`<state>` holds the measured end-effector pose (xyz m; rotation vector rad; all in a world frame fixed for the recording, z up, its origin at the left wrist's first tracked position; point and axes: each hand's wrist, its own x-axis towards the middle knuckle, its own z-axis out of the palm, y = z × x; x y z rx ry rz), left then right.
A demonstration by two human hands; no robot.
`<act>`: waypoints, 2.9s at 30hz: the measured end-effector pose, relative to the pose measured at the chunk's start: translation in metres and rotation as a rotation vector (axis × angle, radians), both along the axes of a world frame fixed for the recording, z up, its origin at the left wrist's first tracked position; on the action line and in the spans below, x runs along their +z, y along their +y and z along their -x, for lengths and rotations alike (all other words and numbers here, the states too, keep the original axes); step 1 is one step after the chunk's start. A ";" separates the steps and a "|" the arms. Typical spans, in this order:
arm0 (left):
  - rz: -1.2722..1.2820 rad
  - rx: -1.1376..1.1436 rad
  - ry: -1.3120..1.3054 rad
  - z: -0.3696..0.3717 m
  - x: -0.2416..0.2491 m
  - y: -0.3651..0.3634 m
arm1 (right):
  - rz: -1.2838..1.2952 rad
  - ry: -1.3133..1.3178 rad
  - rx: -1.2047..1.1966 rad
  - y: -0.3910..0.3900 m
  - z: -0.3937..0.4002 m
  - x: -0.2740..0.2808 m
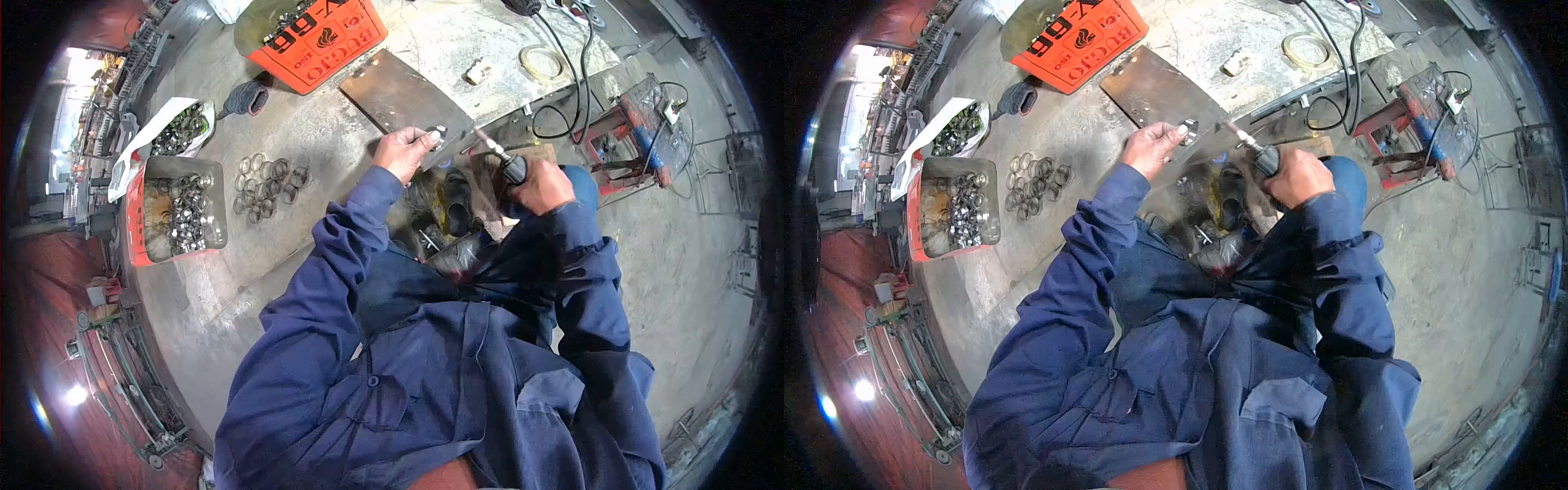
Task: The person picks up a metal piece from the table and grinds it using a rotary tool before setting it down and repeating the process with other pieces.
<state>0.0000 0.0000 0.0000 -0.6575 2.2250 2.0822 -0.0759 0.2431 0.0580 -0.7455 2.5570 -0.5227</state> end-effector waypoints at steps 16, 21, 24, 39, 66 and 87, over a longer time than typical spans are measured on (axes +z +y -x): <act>0.764 0.407 0.250 -0.015 0.186 -0.178 | 0.106 -0.023 -0.049 0.015 0.007 -0.013; 1.084 0.239 -0.136 -0.091 0.067 -0.207 | 0.094 0.036 -0.050 0.009 0.003 -0.007; 1.124 0.181 -0.326 -0.126 0.008 -0.191 | 0.058 0.041 -0.054 0.005 0.002 -0.004; 1.060 0.213 -0.128 -0.122 0.025 -0.099 | 0.137 0.046 -0.022 0.007 -0.001 0.000; 0.127 -0.026 -0.009 0.007 0.011 0.005 | -0.050 0.015 0.038 -0.040 -0.008 -0.011; -0.062 0.048 0.090 -0.023 0.000 0.008 | -0.096 0.063 0.163 -0.044 -0.017 -0.035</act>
